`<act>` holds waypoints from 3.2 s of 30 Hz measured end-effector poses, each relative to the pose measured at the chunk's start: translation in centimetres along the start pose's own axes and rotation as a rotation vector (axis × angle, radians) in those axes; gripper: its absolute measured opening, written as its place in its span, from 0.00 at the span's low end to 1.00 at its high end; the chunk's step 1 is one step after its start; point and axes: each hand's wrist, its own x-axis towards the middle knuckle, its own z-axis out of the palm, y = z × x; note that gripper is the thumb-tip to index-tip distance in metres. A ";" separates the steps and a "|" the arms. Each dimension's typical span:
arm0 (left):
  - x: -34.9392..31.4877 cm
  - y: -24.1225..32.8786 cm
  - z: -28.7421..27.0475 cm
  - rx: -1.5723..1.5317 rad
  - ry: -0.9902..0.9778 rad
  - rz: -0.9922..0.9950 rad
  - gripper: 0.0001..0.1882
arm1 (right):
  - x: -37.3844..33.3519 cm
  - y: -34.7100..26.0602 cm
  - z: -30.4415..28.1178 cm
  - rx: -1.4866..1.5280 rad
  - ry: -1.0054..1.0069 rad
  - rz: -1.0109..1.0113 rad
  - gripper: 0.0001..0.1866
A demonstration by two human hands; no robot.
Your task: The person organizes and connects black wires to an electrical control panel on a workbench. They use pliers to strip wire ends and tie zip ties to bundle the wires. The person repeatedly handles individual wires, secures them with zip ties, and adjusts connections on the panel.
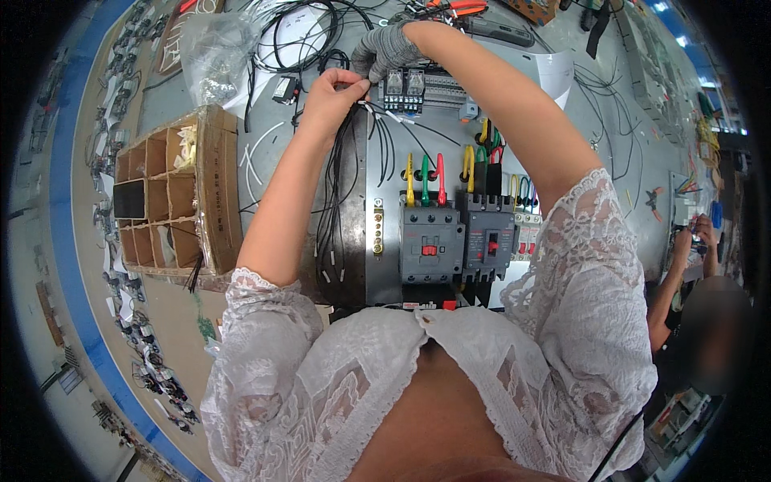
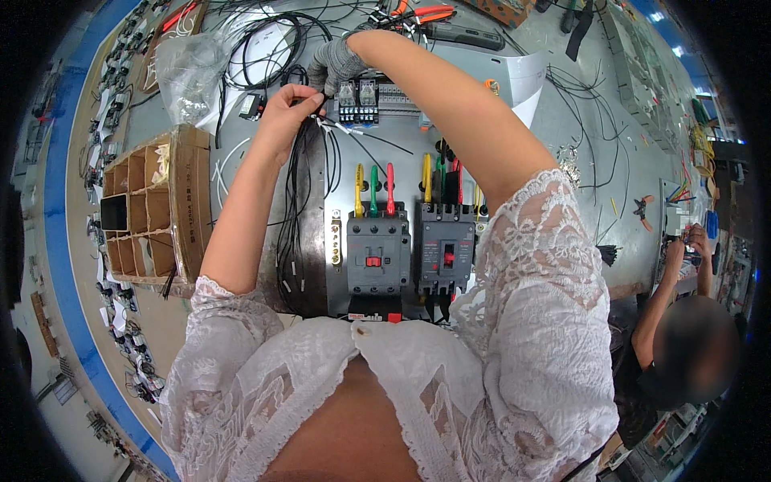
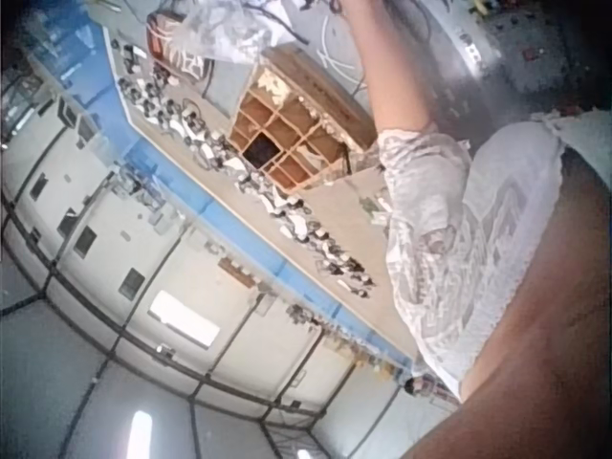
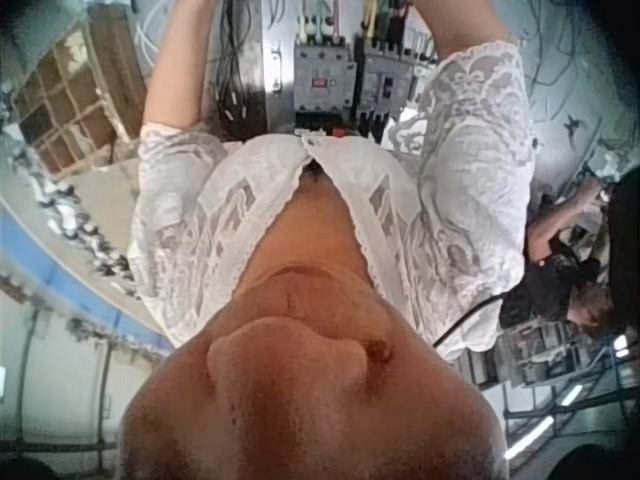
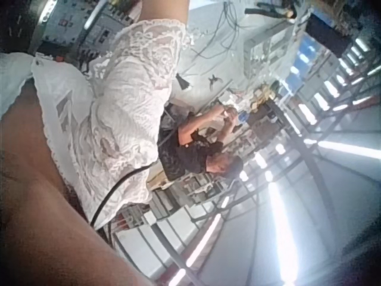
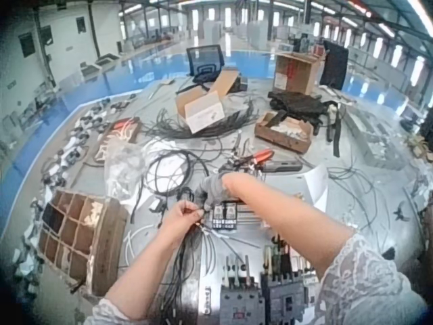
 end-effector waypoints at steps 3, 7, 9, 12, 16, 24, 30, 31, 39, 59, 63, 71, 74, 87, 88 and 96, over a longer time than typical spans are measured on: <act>0.4 -1.2 -0.8 0.017 0.049 0.044 0.07 | 0.2 0.0 0.0 0.017 0.000 -0.017 0.13; 0.1 -0.9 -0.6 -0.062 -0.036 0.087 0.09 | 0.1 0.3 0.0 0.036 0.008 -0.018 0.13; 0.6 -1.1 -1.2 0.014 -0.076 0.102 0.09 | 0.1 0.4 -0.1 0.042 0.009 -0.022 0.13; 1.6 -2.6 -2.3 0.241 -0.095 0.277 0.12 | 0.6 0.4 -0.1 0.050 0.006 -0.029 0.14; 1.7 -3.4 -1.8 0.277 -0.117 0.383 0.14 | 0.6 0.4 0.1 0.059 0.003 -0.038 0.14; 1.4 -2.3 -1.5 0.735 -0.063 0.661 0.10 | 0.8 0.4 -0.1 0.071 0.000 -0.030 0.14; 1.5 -2.2 -1.7 0.860 -0.026 0.691 0.07 | 1.0 0.9 0.2 0.116 0.005 -0.033 0.15; 1.4 -2.0 -1.5 0.884 -0.017 0.643 0.07 | 1.0 1.0 0.1 0.115 0.009 -0.036 0.15; 0.5 -0.5 -1.3 1.052 -0.022 0.396 0.08 | 1.1 1.5 0.2 0.118 0.041 -0.044 0.15; 3.7 0.5 -2.5 0.551 -0.252 -0.074 0.10 | 0.0 -0.7 -0.4 0.060 0.028 0.027 0.18; 4.0 0.7 -2.3 0.669 -0.243 -0.082 0.09 | -0.2 -1.1 -0.4 0.043 0.027 0.045 0.19; 3.4 2.1 -2.4 1.175 -0.209 0.181 0.05 | -0.3 -1.3 -0.3 0.034 0.027 0.044 0.19; 2.5 3.2 -2.1 1.299 -0.032 0.424 0.05 | -0.6 -1.7 -0.3 0.020 0.036 0.060 0.20; -4.3 8.2 0.1 1.119 0.028 1.173 0.12 | -2.4 -3.4 -0.2 -0.033 0.080 0.137 0.21; -4.7 7.4 -0.6 0.994 0.082 1.183 0.10 | -2.4 -3.7 -0.2 -0.043 0.087 0.140 0.21; -2.3 -3.3 -1.0 0.516 0.205 0.482 0.11 | -2.8 -3.6 0.9 -0.045 0.246 0.118 0.24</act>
